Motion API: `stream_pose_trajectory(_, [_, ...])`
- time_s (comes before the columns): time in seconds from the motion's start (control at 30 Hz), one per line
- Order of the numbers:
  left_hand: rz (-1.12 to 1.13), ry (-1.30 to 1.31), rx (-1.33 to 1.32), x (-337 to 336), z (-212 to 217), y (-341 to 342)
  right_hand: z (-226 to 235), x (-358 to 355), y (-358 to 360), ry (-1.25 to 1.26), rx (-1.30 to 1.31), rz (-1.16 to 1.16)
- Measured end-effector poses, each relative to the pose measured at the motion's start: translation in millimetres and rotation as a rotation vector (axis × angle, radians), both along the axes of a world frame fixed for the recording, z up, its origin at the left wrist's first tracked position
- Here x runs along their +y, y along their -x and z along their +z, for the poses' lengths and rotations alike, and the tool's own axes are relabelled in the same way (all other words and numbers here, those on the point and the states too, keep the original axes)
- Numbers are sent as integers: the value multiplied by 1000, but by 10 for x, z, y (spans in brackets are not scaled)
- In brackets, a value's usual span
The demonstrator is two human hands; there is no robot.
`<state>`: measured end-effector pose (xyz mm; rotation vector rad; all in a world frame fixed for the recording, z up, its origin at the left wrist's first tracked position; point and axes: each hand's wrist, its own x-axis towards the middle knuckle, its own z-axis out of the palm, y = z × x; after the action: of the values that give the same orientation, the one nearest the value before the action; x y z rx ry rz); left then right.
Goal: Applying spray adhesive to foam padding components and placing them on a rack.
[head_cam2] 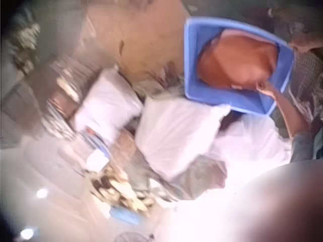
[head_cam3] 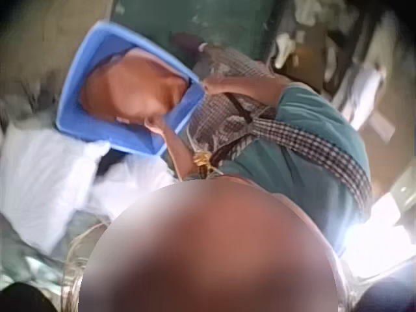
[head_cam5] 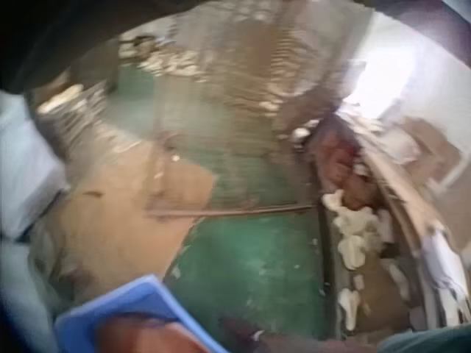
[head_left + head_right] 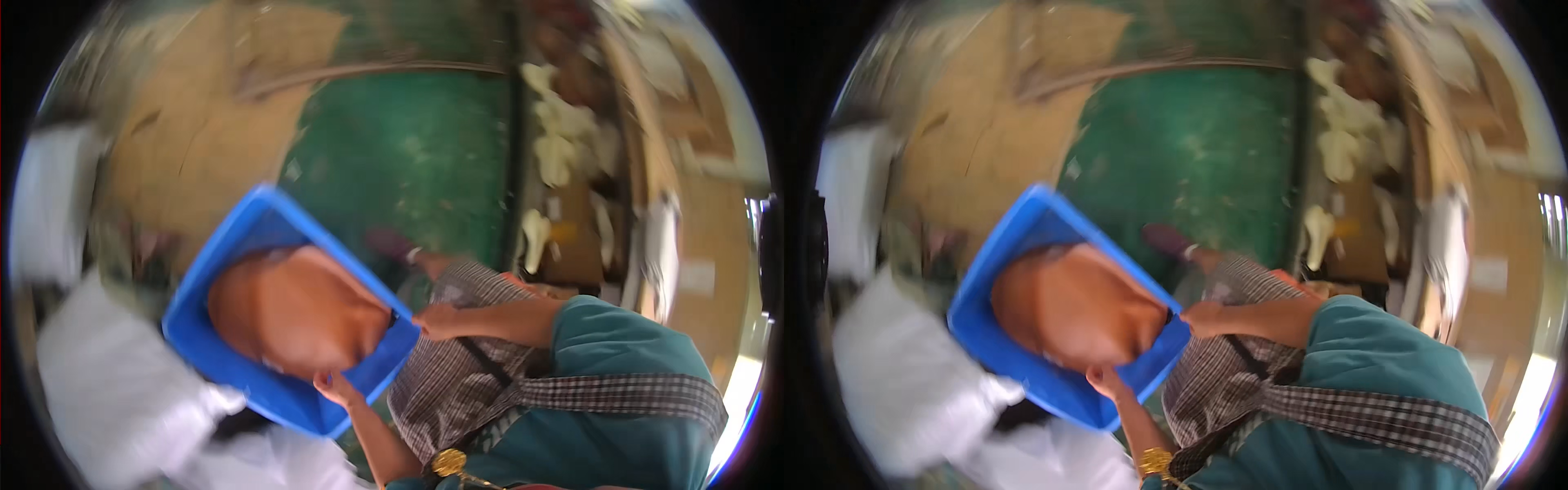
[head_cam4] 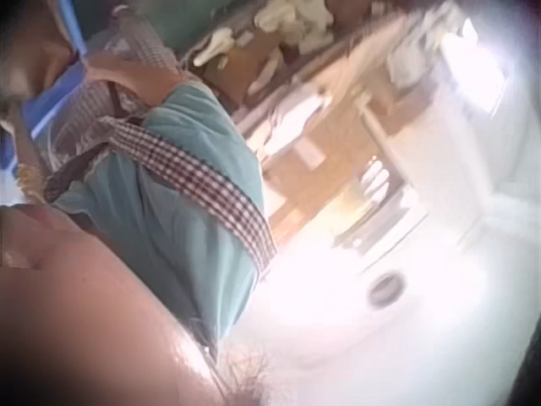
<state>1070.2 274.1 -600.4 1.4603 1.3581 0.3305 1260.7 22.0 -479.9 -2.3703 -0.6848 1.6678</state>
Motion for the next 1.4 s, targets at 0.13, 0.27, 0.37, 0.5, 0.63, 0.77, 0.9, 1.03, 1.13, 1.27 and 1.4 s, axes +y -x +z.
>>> stream_pose_trajectory(0.13, [-294, 547, 231, -432, 525, -983, 165, -1202, 510, 48, -69, -267])
stream_pose_trajectory(0.27, [-601, 671, 241, -128, 979, -991, 775, -1457, 1153, 48, -101, -600])
stream_pose_trajectory(0.37, [-601, 453, 507, -105, 1283, -1015, 1399, -1682, 1428, -72, -118, -802])
stream_pose_trajectory(0.5, [-516, 487, 553, -687, 1544, -1377, 2318, -2669, 1487, -146, -488, -1112])
stream_pose_trajectory(0.63, [-725, 572, 238, -845, 1437, -2058, 3352, -3644, 1004, -390, -1177, -1608])
stream_pose_trajectory(0.77, [-1196, 500, -136, -4312, 3323, -2484, 3664, -5087, 1460, -1004, -1174, -2501])
stream_pose_trajectory(0.9, [-1913, -159, -773, -5913, 4551, -2622, 3560, -6004, 1035, -1449, -1134, -2652])
stream_pose_trajectory(1.03, [-2296, -419, -1143, -7148, 4928, -2422, 3044, -7136, 1078, -1523, -1075, -2689])
stream_pose_trajectory(1.13, [-2353, -544, -1119, -7366, 4760, -2434, 3140, -7630, 793, -1888, -893, -2486])
stream_pose_trajectory(1.27, [-2356, -560, -1025, -7305, 4705, -2575, 3505, -7777, 82, -1663, -646, -2884])
stream_pose_trajectory(1.4, [-2638, -392, -886, -7285, 4701, -2784, 3728, -7830, -451, -1491, -1010, -2426])
